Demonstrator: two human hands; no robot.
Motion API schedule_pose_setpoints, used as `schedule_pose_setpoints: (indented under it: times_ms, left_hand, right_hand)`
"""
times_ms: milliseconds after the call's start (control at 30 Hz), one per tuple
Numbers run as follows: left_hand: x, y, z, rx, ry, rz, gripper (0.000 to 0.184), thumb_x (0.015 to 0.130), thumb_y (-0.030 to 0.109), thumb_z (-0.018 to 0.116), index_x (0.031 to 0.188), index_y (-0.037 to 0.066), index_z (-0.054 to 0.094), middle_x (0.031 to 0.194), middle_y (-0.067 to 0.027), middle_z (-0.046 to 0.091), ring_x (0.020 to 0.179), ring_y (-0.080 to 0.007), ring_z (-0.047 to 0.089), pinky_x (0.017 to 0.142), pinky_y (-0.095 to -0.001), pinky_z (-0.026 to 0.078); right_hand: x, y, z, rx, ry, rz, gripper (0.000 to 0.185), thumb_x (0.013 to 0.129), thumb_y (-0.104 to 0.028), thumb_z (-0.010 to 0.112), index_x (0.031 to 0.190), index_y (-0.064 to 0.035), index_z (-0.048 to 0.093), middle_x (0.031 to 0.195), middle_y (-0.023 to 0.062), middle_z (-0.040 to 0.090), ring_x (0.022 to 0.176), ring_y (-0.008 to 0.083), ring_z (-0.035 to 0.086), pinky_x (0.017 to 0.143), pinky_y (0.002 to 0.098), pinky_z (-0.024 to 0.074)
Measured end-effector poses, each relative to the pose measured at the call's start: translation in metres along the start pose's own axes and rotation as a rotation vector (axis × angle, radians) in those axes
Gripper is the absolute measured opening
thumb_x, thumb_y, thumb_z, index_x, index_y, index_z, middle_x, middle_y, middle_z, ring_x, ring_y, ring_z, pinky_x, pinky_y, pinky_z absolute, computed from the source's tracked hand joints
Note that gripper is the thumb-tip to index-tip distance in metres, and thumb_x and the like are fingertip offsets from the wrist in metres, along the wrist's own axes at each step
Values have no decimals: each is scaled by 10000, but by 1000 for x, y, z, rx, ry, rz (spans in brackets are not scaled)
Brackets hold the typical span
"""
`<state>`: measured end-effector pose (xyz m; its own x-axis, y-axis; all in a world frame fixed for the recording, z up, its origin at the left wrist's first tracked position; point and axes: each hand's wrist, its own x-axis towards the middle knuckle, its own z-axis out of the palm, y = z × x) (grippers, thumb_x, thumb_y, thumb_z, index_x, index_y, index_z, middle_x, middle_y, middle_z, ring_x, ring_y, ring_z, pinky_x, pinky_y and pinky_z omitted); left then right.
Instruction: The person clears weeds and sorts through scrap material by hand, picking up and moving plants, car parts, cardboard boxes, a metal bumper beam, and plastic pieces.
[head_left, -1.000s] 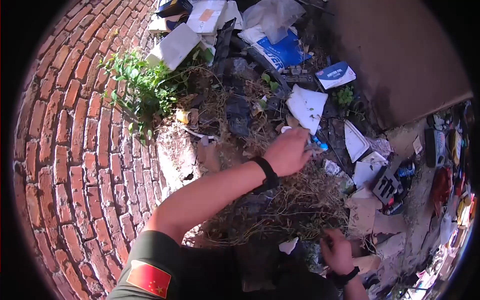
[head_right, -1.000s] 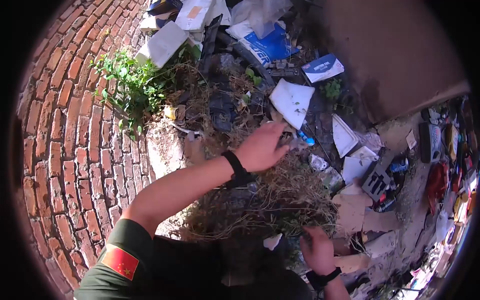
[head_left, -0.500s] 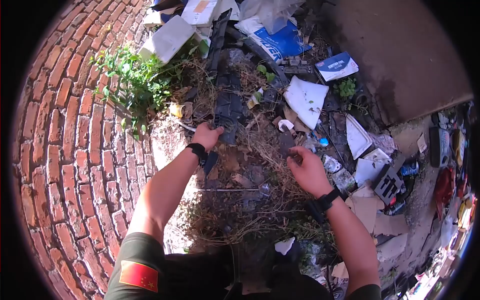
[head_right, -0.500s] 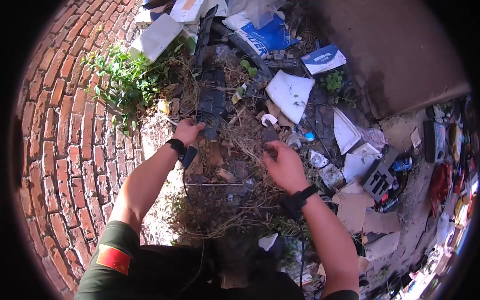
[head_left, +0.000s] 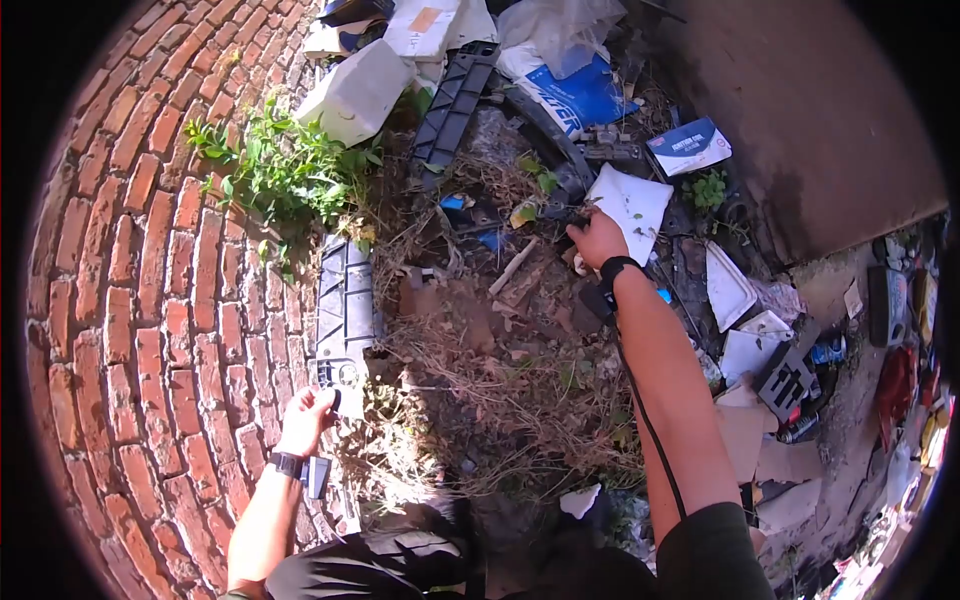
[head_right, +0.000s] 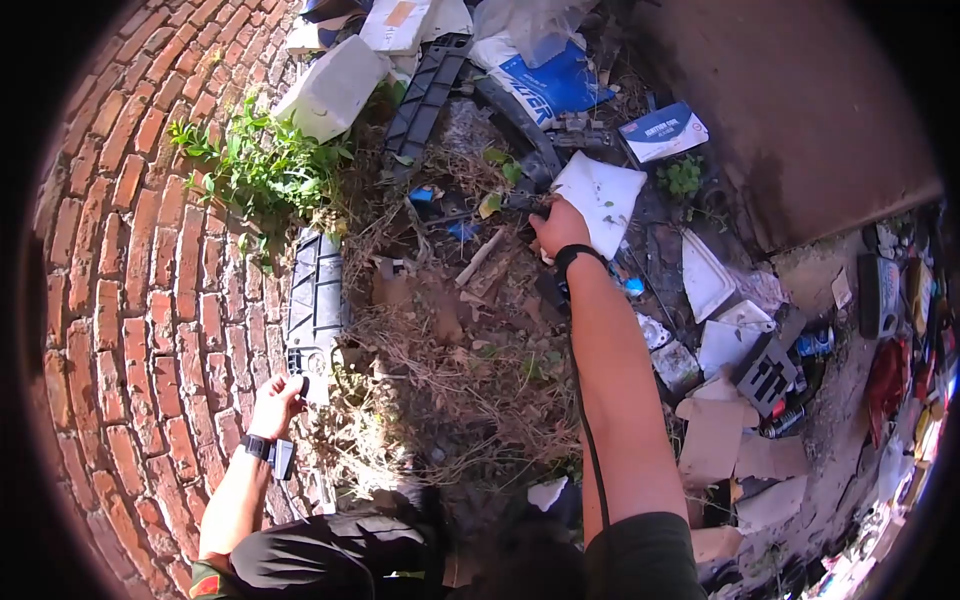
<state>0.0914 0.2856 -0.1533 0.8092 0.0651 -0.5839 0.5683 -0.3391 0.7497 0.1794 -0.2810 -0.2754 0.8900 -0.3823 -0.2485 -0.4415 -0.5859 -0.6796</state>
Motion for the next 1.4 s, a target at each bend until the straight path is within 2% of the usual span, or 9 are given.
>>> schedule_pose_setpoints:
  times_ms: [133, 333, 467, 667, 867, 1000, 1133, 1200, 1400]
  left_hand:
    - [3, -2, 22, -31, -59, 1, 120, 966, 156, 669, 1023, 73, 603, 916, -30, 659, 702, -136, 643, 687, -341, 620]
    - [0, 7, 25, 36, -31, 87, 453, 973, 187, 674, 1321, -10, 462, 1103, -86, 627, 959, -176, 661, 788, -364, 601]
    - [-10, 16, 29, -18, -38, 115, 447, 973, 190, 678, 1318, -17, 484, 1091, -82, 636, 933, -181, 674, 777, -353, 599]
    - [-1, 19, 37, -99, -89, 99, 383, 974, 150, 669, 1290, -14, 528, 1056, -92, 668, 890, -194, 699, 801, -353, 613]
    - [-6, 40, 58, -46, -213, 180, 297, 1010, 147, 604, 1247, -22, 549, 1081, -116, 697, 919, -190, 695, 789, -325, 582]
    - [1, 40, 76, 35, -251, 166, 315, 1007, 162, 602, 1259, -21, 562, 1069, -108, 692, 895, -175, 683, 770, -313, 557]
    - [15, 48, 94, 276, -274, 259, 151, 998, 137, 596, 1004, -14, 597, 902, -88, 690, 764, -144, 664, 701, -301, 539]
    - [9, 61, 112, 263, -305, 271, 178, 1019, 145, 596, 1035, -32, 586, 877, -82, 689, 757, -141, 660, 718, -301, 538]
    - [9, 64, 143, 332, -505, 331, 315, 1013, 164, 607, 1242, -41, 538, 1032, -89, 678, 867, -162, 663, 792, -307, 542]
  right_hand:
    - [-23, -20, 30, 30, 15, -127, 345, 854, -256, 754, 1049, -13, 605, 1115, 206, 652, 1062, 390, 624, 911, 447, 502]
    - [-101, -56, 64, 183, -36, -232, 332, 852, -253, 769, 972, -11, 576, 994, 179, 631, 956, 395, 621, 816, 475, 491]
    - [-157, -75, 22, 257, -74, -238, 364, 857, -282, 784, 942, -7, 562, 918, 161, 614, 844, 350, 614, 753, 441, 487]
    - [-255, -36, -56, 608, -97, -54, 346, 878, -194, 813, 847, -87, 486, 763, -53, 450, 701, 32, 405, 609, 250, 368]
    - [-375, 37, -133, 895, 4, 145, 270, 944, -187, 728, 841, -132, 485, 745, -60, 489, 612, 34, 447, 505, 204, 352]
    - [-419, 108, -158, 965, 205, 333, 213, 990, -271, 668, 878, -137, 546, 797, -53, 576, 668, 41, 519, 555, 212, 403]
    - [-425, 167, -155, 991, 317, 448, 203, 1000, -315, 655, 976, -117, 624, 882, -33, 655, 785, 67, 610, 665, 241, 481]
    - [-419, 191, -145, 1042, 350, 326, 226, 1019, -258, 630, 1088, -46, 669, 977, 7, 704, 869, 83, 628, 824, 244, 483]
    - [-425, 175, -156, 707, 402, 527, 365, 1021, -338, 620, 1196, -18, 628, 1093, 26, 676, 906, 95, 628, 801, 261, 510]
